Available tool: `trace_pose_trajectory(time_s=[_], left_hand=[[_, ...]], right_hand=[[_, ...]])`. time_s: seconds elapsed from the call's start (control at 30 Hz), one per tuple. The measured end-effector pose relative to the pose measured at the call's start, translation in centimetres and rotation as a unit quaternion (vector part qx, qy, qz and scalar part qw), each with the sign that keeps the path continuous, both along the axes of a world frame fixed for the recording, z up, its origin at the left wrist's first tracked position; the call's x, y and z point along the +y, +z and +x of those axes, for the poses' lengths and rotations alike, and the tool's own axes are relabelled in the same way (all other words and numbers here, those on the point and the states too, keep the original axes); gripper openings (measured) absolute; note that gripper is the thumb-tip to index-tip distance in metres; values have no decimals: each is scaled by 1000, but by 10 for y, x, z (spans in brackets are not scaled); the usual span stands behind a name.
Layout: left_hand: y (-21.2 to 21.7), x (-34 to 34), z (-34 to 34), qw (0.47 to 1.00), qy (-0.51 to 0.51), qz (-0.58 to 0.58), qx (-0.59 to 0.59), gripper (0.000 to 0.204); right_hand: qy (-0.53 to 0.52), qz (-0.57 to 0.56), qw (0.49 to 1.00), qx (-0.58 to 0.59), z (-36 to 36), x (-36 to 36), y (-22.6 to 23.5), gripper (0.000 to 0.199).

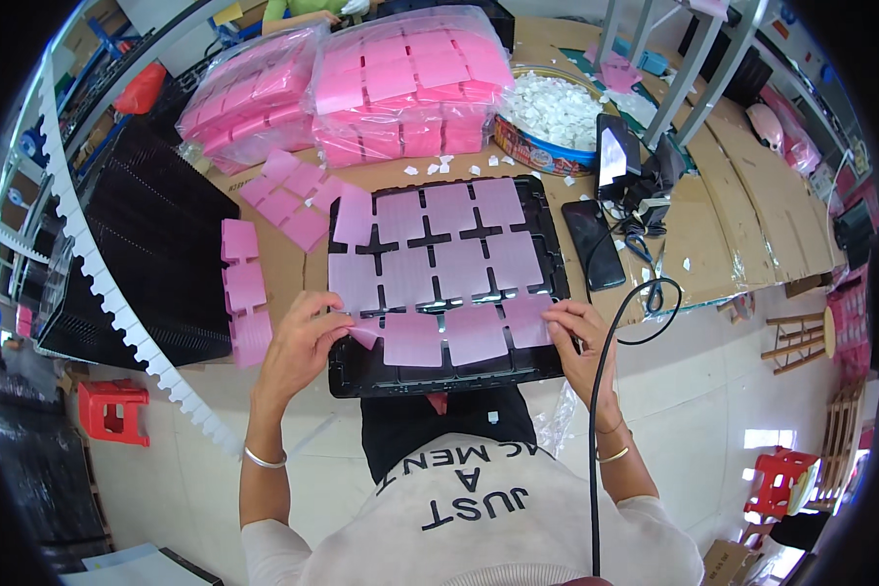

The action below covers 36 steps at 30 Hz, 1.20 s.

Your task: Assembling plastic trays and foam inserts for product packaging.

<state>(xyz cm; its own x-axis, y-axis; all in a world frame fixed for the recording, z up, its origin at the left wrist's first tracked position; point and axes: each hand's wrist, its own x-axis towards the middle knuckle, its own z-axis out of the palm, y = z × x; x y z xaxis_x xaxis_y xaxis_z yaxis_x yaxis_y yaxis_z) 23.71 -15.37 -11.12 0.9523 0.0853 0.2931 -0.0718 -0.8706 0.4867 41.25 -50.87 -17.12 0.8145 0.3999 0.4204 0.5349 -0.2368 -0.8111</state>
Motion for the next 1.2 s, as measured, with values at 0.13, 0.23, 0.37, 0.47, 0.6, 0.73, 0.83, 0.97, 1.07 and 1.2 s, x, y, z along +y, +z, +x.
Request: trace_pose_trajectory(time_s=[0.13,0.23,0.37,0.47,0.6,0.73,0.83,0.97,1.07,1.2], left_hand=[[-4,-4,-6,1000,19,-18,7,13],[-14,-1,-4,998,53,-32,-18,13],[-18,-7,4,998,35,-46,-27,12],[-22,-12,9,997,31,-72,-20,13],[-25,-12,9,994,40,-97,-16,15],[-23,-11,3,996,40,-78,-22,17],[-13,-16,-7,996,38,-77,-4,21],[-5,-8,-19,975,69,-195,81,24],[-8,-1,-11,974,91,-185,92,24],[-30,-3,21,992,64,-104,-22,28]], right_hand=[[-6,-9,1000,0,-5,-5,3,14],[-10,-18,999,-45,-9,-7,3,13],[-31,-36,996,-71,-20,-11,3,12],[-51,-38,997,-36,-28,-13,4,12],[-52,-39,996,-55,-27,-13,-6,12],[-26,-66,996,-60,-22,-8,-7,13],[-21,-76,996,-43,-16,-8,-5,14],[-38,-94,994,30,0,-6,5,25],[-52,-83,993,-60,44,7,6,44],[-142,-81,963,-215,140,37,-4,67]])
